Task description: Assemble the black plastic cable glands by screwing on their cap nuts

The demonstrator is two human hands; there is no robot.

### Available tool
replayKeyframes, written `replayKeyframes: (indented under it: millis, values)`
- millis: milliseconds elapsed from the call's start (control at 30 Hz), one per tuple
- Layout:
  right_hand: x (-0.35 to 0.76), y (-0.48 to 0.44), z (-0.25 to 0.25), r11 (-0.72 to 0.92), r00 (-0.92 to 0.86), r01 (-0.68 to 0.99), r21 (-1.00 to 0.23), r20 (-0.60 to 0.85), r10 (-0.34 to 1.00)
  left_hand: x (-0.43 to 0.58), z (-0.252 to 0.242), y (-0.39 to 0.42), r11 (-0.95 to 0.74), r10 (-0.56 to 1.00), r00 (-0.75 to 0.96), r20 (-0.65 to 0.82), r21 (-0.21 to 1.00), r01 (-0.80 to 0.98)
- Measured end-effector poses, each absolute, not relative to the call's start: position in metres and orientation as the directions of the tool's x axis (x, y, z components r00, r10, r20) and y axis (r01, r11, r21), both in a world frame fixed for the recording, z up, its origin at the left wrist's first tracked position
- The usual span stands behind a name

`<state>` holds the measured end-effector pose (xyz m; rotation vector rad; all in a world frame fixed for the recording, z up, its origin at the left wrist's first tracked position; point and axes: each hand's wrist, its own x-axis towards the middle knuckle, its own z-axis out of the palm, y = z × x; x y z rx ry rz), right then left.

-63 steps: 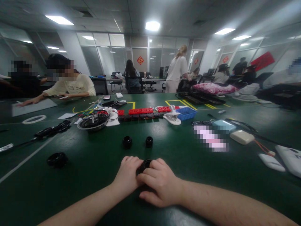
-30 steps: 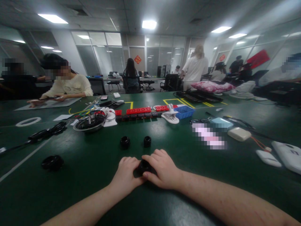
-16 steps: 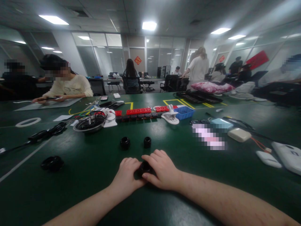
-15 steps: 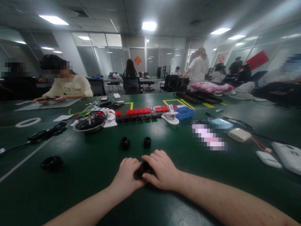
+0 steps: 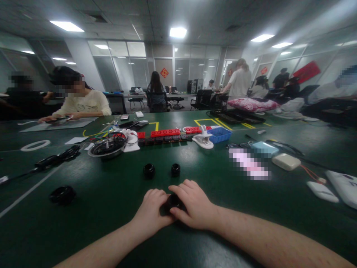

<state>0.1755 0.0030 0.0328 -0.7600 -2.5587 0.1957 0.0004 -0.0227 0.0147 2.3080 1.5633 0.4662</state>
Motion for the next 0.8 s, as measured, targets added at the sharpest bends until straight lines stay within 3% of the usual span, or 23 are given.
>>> replayKeyframes:
  millis: [800]
  values:
    - [0.1756, 0.0038, 0.0320, 0.808, -0.709, 0.460, -0.368, 0.396, 0.583, 0.0024, 0.0203, -0.0225, -0.332, 0.936, 0.349, 0.054, 0.468, 0.819]
